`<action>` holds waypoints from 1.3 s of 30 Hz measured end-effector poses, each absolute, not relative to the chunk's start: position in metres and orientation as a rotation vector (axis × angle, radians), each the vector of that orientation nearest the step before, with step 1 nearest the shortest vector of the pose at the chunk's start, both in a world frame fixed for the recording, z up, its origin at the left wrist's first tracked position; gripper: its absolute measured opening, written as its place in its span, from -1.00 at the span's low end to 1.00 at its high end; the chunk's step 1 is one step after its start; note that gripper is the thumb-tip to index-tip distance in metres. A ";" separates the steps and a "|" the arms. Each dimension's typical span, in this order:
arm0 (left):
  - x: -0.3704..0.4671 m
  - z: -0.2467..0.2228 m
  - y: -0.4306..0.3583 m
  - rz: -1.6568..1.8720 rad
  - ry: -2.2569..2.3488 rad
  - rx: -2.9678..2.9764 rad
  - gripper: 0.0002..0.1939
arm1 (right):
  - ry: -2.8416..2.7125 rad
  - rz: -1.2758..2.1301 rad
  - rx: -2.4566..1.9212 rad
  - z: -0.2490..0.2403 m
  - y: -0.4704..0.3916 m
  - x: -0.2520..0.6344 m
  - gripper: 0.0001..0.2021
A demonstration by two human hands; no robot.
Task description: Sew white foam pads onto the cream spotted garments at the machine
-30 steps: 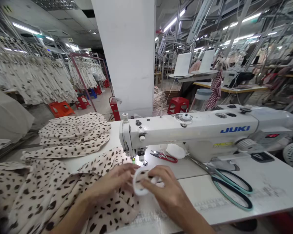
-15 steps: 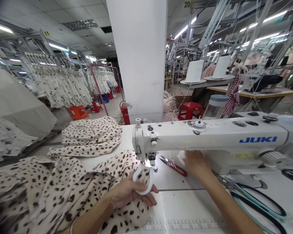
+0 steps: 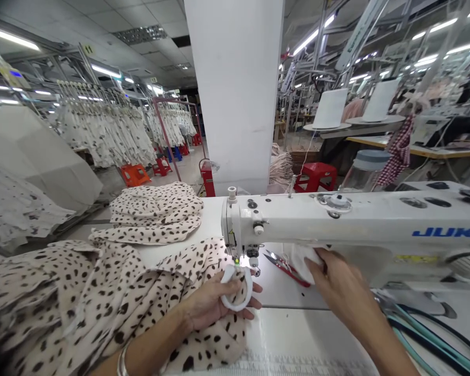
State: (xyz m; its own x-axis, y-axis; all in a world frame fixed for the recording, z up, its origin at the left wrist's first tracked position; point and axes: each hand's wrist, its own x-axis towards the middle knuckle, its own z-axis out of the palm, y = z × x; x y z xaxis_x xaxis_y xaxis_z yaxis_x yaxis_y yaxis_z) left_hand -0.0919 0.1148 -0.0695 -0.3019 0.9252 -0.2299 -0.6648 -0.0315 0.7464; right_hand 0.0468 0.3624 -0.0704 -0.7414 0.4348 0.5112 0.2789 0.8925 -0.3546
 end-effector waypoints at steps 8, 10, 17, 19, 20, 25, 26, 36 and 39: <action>-0.093 -0.065 0.115 1.444 0.813 0.317 -0.36 | -2.184 2.018 -0.582 -0.050 0.243 0.049 -0.55; -0.094 -0.067 0.114 1.395 0.726 0.342 -0.24 | -2.150 2.023 -0.603 -0.051 0.239 0.038 -0.55; -0.101 -0.074 0.113 1.326 0.722 0.383 -0.22 | -2.249 1.974 -0.555 -0.062 0.257 0.025 -0.55; -0.101 -0.076 0.113 1.336 0.731 0.384 -0.26 | -2.268 1.974 -0.571 -0.064 0.260 0.024 -0.54; -0.101 -0.076 0.113 1.341 0.743 0.385 -0.27 | -2.272 1.978 -0.580 -0.064 0.260 0.024 -0.53; -0.099 -0.070 0.110 1.346 0.830 0.436 -0.32 | -2.270 1.980 -0.608 -0.064 0.255 0.022 -0.49; -0.098 -0.067 0.109 1.348 0.856 0.454 -0.36 | -2.269 1.979 -0.608 -0.064 0.254 0.022 -0.49; -0.081 -0.068 0.110 1.386 1.287 0.827 -0.47 | -2.051 1.767 -0.709 -0.079 0.242 0.035 -0.41; -0.077 -0.075 0.108 1.385 1.733 1.241 -0.43 | -1.894 1.816 -0.751 -0.090 0.227 0.052 -0.46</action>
